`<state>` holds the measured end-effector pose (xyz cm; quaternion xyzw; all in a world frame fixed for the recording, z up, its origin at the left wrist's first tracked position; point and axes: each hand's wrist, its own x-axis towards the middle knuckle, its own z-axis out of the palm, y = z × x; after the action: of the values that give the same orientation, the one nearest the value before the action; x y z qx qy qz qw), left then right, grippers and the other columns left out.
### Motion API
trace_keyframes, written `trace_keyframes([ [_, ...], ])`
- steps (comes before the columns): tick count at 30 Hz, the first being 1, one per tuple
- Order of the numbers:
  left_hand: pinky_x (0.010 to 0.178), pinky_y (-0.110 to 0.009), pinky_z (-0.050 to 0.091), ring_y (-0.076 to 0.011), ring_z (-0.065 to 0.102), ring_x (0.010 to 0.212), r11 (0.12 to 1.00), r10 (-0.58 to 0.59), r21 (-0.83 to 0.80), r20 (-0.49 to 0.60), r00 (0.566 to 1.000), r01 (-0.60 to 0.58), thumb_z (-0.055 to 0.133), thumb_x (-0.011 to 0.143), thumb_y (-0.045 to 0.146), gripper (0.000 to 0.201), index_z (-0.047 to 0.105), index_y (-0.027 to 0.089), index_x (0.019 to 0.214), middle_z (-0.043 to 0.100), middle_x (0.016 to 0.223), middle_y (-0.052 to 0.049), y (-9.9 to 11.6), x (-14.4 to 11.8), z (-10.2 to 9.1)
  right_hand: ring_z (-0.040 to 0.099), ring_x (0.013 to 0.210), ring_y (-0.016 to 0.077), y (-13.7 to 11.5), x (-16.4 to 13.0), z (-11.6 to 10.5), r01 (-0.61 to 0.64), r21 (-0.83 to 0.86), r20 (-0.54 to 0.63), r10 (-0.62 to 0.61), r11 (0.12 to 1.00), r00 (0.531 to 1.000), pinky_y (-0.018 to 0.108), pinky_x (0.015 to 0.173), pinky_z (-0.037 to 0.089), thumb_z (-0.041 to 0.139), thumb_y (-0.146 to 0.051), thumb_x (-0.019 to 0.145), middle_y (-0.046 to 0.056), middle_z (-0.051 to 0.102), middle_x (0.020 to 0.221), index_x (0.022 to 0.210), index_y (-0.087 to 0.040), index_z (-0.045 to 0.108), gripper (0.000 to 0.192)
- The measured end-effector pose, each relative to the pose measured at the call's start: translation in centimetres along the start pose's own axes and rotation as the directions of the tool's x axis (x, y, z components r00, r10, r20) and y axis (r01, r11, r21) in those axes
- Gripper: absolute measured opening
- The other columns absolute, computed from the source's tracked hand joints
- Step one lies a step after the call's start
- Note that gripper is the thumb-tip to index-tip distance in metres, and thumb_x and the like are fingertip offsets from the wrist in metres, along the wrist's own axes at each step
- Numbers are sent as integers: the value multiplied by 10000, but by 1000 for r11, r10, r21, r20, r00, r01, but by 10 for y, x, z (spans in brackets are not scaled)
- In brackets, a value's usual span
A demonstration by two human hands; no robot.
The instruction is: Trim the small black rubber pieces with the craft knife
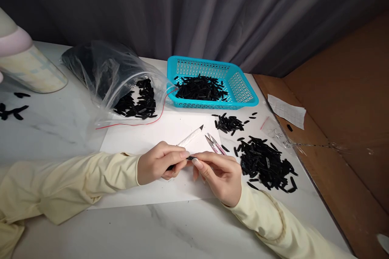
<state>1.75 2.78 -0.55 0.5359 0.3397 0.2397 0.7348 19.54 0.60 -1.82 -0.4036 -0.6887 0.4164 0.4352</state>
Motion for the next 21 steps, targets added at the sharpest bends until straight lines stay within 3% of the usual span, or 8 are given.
trace_keyframes([
  [21,397,-245,196,-57,227,350,995,-11,97,-21,1000,13,340,849,300,417,446,161,470,284,362,65,5,-1,2,556,436,109,-2,1,-1,-14,54,37,12,998,999,220,433,456,475,-168,860,26,634,565,730,-150,629,203],
])
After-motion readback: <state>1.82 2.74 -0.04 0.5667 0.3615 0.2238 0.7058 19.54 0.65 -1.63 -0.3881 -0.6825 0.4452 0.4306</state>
